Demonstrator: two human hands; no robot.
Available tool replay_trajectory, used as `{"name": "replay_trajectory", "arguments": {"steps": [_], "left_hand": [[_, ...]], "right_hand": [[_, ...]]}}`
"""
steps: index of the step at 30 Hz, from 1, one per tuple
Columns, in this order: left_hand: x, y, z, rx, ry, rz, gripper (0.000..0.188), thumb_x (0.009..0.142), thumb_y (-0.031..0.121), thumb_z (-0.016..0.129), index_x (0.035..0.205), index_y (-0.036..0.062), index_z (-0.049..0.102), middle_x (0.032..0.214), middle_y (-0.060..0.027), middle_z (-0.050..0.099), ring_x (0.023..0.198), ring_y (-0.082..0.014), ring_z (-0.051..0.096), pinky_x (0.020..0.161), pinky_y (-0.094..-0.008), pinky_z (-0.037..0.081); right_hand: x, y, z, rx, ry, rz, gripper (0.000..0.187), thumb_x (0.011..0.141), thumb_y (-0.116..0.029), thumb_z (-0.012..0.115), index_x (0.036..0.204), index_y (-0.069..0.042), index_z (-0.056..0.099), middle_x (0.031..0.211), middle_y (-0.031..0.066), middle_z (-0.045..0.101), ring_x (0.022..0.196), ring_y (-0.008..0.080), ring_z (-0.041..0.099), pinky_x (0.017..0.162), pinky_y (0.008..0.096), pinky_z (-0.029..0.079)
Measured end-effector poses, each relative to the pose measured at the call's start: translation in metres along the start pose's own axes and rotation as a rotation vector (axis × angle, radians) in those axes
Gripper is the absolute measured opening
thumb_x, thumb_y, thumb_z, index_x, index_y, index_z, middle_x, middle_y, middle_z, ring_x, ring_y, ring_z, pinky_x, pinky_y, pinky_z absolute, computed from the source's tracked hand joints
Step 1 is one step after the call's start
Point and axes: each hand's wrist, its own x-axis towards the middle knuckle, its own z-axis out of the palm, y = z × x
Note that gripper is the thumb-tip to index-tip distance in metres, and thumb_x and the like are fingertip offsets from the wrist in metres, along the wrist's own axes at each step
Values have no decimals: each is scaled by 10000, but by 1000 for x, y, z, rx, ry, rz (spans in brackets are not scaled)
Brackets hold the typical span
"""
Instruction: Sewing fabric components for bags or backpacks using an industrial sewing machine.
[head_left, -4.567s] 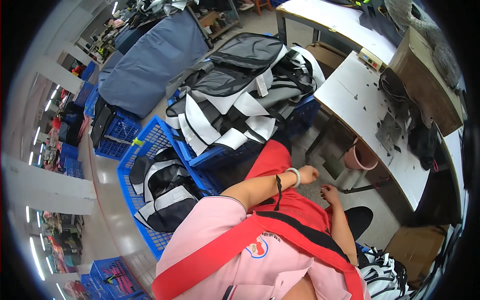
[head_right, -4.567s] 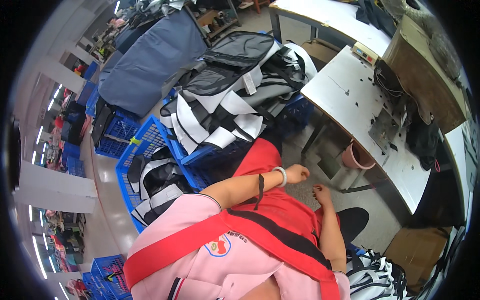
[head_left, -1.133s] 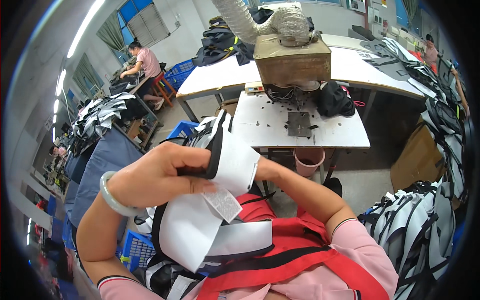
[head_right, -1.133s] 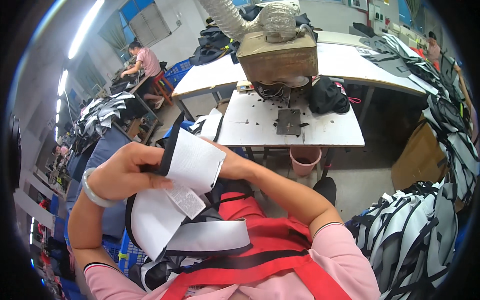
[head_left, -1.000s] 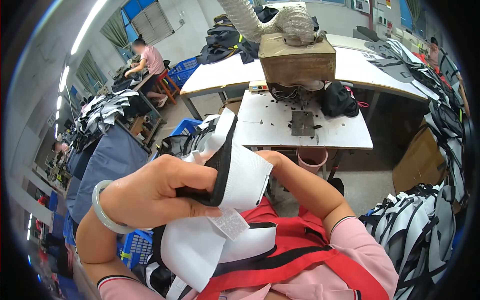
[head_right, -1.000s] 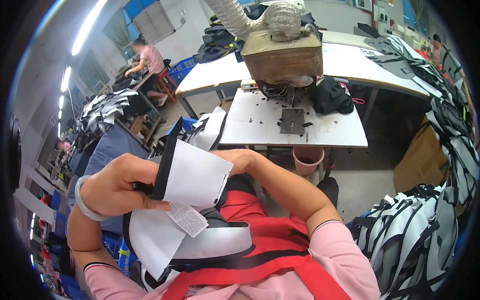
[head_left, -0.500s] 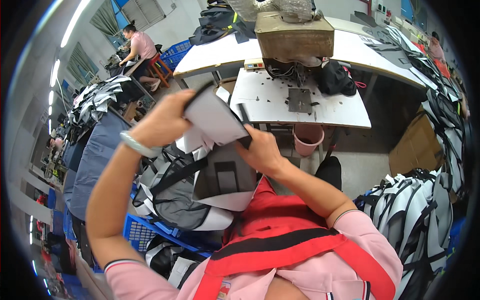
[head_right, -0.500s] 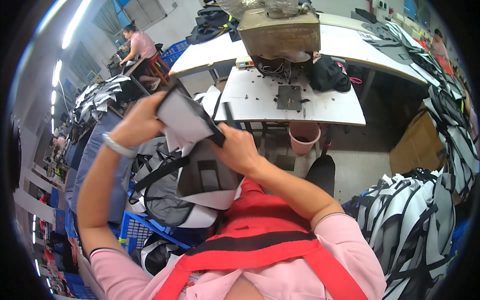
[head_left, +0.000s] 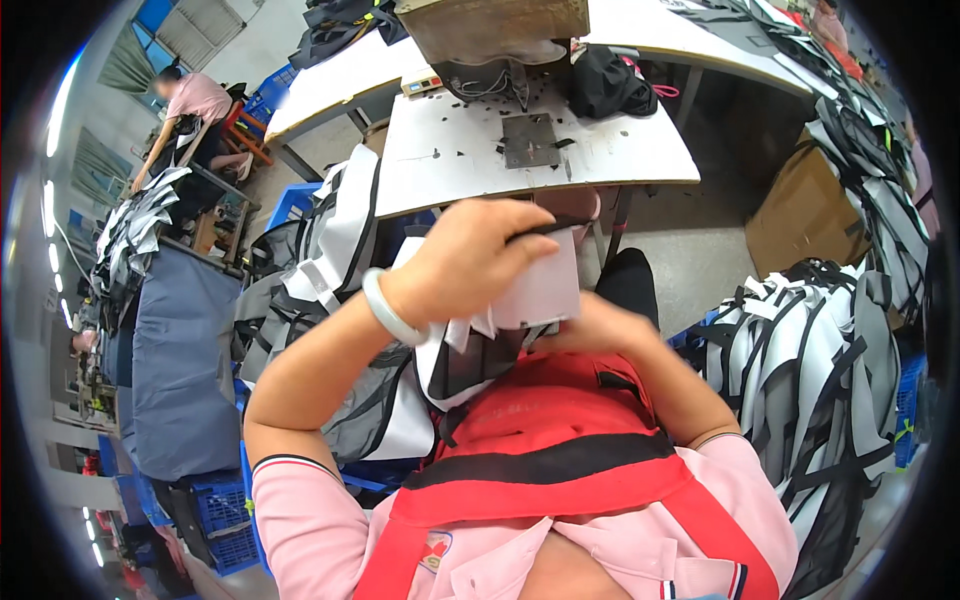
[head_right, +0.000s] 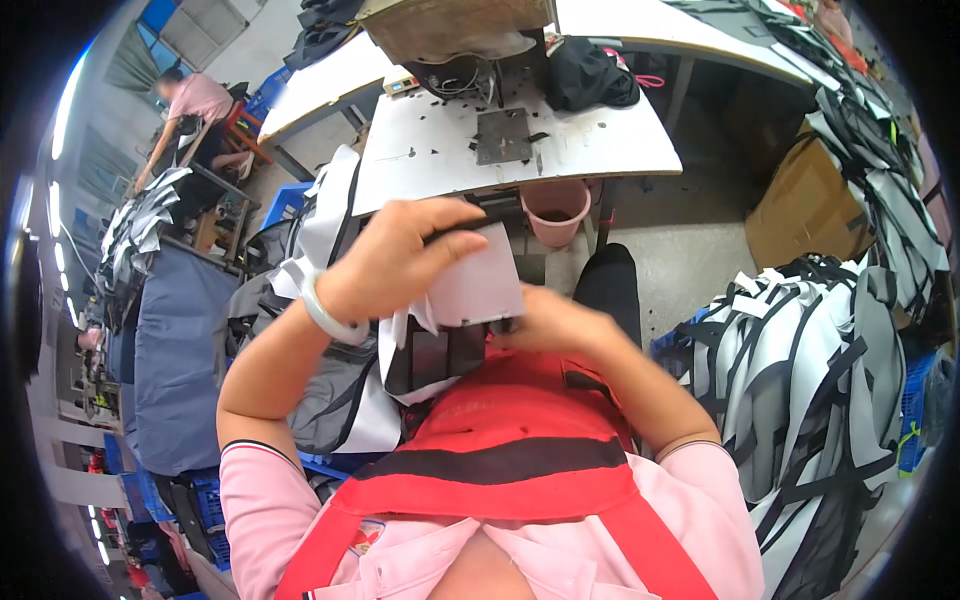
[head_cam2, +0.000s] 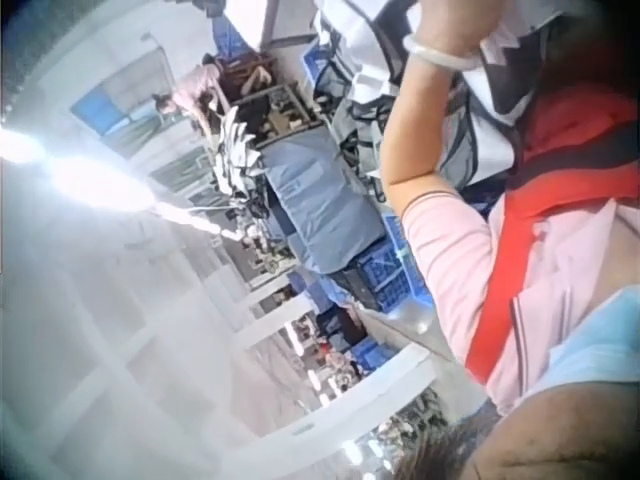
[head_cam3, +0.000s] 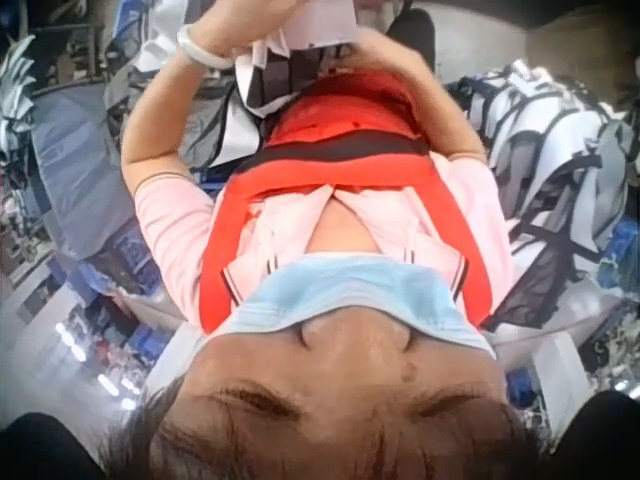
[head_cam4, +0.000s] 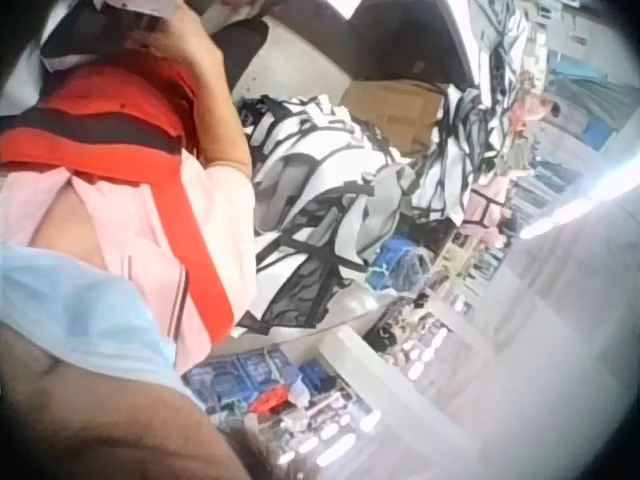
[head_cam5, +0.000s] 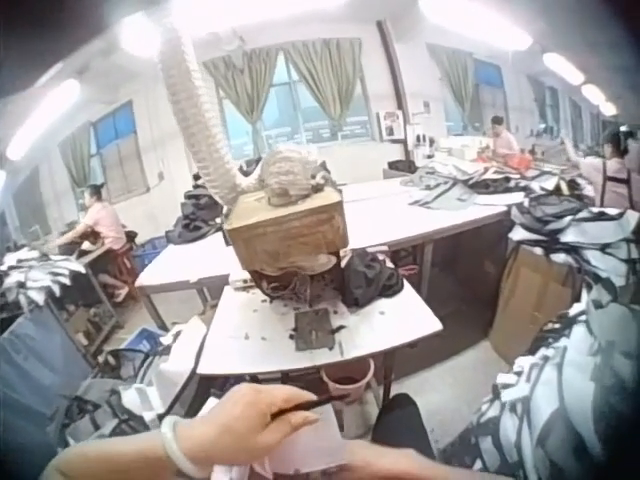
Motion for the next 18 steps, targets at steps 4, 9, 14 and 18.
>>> {"name": "replay_trajectory", "arguments": {"steps": [4, 9, 14, 18], "left_hand": [[24, -34, -10, -308, -173, -314, 243, 908, 73, 570, 1116, -47, 605, 922, -37, 639, 879, -87, 532, 839, -266, 456], [58, -42, -8, -152, -205, -248, 242, 880, 67, 565, 1097, -31, 604, 884, -156, 649, 804, -192, 585, 781, -318, 471], [69, -38, 7, -247, -95, -293, 191, 901, 108, 548, 1031, -21, 602, 834, -118, 634, 782, -164, 563, 748, -307, 466], [71, -50, 18, -344, 17, -344, 203, 938, 170, 548, 980, -15, 620, 786, -36, 610, 759, -85, 524, 702, -269, 456]], "right_hand": [[-7, 18, -66, 179, 242, 247, 341, 812, -77, 695, 1135, -20, 601, 819, 76, 613, 750, 111, 550, 697, 295, 476], [8, 5, -115, 179, 219, 160, 394, 805, -32, 636, 1196, -58, 599, 898, 36, 565, 785, 124, 525, 690, 281, 470], [7, -19, -159, -48, 26, -52, 573, 726, -32, 634, 1291, -68, 552, 1225, 59, 555, 1105, 162, 521, 923, 292, 457], [18, -21, -160, 439, 241, 20, 395, 851, -169, 712, 1201, -29, 593, 947, 17, 619, 843, 73, 576, 722, 215, 488]]}}
